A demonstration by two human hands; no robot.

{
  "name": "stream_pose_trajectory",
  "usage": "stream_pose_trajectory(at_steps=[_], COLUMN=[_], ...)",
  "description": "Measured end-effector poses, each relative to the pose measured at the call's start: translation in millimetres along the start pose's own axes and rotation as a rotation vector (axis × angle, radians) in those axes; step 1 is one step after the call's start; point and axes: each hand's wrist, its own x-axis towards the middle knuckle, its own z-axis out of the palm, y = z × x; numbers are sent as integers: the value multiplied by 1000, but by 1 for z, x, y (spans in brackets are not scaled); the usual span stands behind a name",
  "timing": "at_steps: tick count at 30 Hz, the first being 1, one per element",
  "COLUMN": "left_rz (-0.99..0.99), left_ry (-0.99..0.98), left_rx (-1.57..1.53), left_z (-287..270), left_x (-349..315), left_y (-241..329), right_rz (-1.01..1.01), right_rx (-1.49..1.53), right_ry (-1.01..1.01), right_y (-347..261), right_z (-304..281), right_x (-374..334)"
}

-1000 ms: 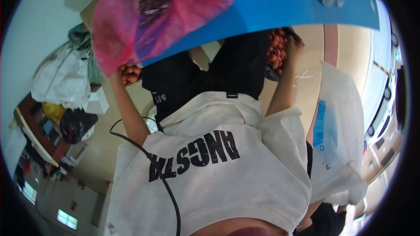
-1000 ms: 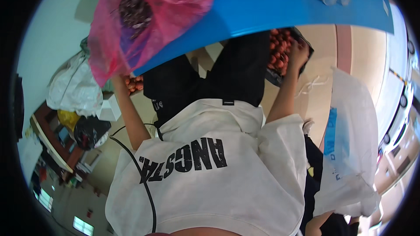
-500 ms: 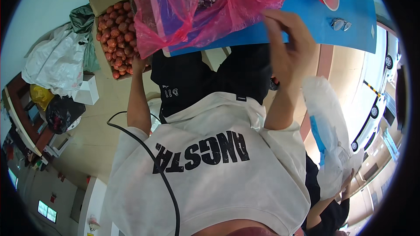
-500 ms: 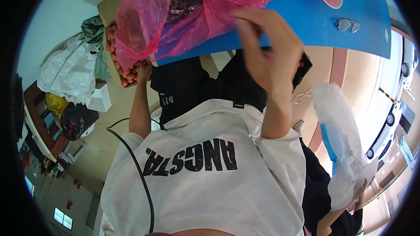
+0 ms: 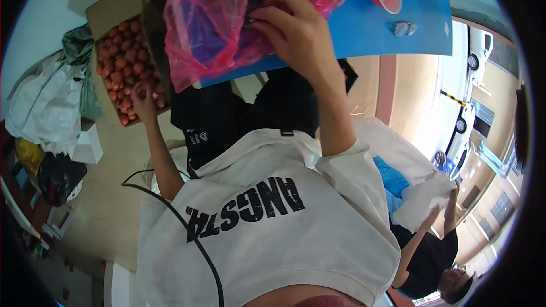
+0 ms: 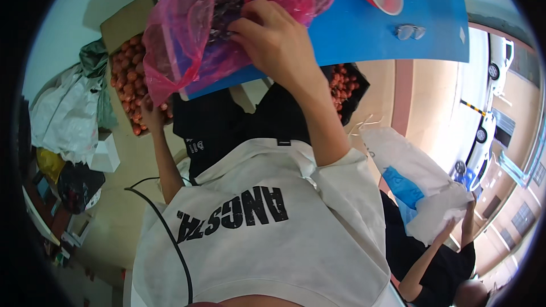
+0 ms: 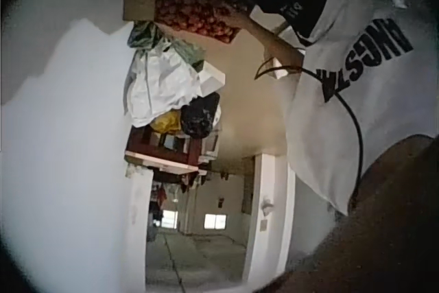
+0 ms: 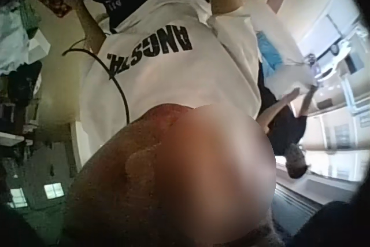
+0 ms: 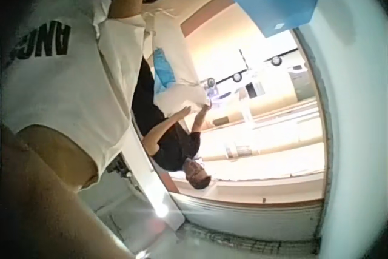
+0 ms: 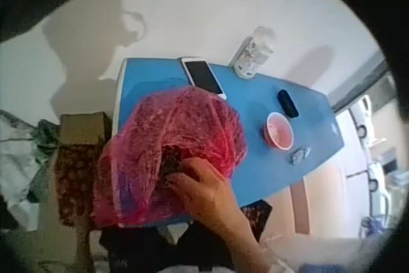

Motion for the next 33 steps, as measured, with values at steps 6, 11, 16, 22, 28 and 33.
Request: stream_pose_trajectory(at_steps=[6, 11, 16, 22, 28, 33], left_rz=[363, 682, 809, 631, 579, 535], left_ry=[134, 120, 39, -155, -222, -250], left_rx=[-255, -453, -603, -707, -672, -704], left_z=[-18, -35, -28, -11, -8, -8], left_x=[-30, -55, -75, -102, -110, -106], left_y=[188, 278, 308, 314, 308, 314], right_rz=[149, 341, 527, 593, 660, 615], right_rx=[359, 786, 510, -251, -400, -298], right_ry=[128, 363, 548, 426, 301, 435], right_y=[-3, 12, 67, 170, 186, 173], right_z=[-20, -46, -90, -104, -98, -102], right_x=[12, 2, -6, -28, -32, -30])
